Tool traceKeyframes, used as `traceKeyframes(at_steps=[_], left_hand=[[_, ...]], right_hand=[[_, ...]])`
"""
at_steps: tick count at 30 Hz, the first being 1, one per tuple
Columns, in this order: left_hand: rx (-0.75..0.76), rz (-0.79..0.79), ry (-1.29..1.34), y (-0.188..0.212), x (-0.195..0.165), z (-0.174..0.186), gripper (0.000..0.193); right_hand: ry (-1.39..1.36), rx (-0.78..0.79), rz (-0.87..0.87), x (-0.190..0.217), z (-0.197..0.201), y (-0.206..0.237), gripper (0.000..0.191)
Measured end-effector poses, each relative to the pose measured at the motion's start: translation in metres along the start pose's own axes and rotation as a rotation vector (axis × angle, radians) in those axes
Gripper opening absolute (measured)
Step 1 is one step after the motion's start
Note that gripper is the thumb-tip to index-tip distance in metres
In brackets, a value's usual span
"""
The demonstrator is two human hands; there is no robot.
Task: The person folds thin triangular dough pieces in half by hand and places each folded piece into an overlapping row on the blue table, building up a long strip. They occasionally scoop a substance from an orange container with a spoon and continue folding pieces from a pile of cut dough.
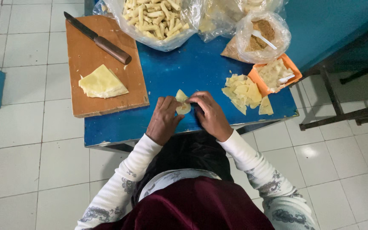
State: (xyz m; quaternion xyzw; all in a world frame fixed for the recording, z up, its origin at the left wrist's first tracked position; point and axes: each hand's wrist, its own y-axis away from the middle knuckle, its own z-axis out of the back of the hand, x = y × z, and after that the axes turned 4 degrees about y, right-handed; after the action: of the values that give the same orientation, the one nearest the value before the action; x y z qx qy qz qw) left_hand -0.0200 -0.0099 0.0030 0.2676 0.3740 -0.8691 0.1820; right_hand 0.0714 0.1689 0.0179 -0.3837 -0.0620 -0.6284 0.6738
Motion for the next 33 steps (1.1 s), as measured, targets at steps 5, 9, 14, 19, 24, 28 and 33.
traceKeyframes(at_steps=[5, 9, 14, 19, 24, 28, 33], left_hand=[[-0.013, 0.012, 0.016, 0.000, -0.002, 0.001, 0.044], [-0.010, -0.041, -0.036, -0.002, -0.002, 0.001, 0.048], [0.047, 0.032, -0.111, -0.004, -0.002, -0.005, 0.044], [0.068, 0.031, -0.181, -0.003, 0.000, -0.008, 0.042], [0.077, 0.025, -0.198, -0.004, -0.002, -0.006, 0.044], [0.065, 0.037, -0.159, -0.005, -0.006, -0.002, 0.054], [-0.018, 0.036, -0.012, -0.004, -0.003, 0.000, 0.056]], right_hand=[[0.024, 0.000, -0.004, -0.001, 0.001, 0.000, 0.038], [0.043, -0.045, 0.035, -0.001, 0.003, 0.002, 0.040], [0.054, -0.078, -0.012, -0.005, 0.004, 0.001, 0.037], [0.119, -0.088, -0.007, -0.010, -0.001, -0.004, 0.024], [0.082, -0.090, 0.006, -0.010, -0.005, -0.008, 0.016], [0.076, -0.061, 0.017, -0.005, -0.007, -0.008, 0.019], [0.045, -0.006, 0.054, -0.002, 0.000, -0.006, 0.023]])
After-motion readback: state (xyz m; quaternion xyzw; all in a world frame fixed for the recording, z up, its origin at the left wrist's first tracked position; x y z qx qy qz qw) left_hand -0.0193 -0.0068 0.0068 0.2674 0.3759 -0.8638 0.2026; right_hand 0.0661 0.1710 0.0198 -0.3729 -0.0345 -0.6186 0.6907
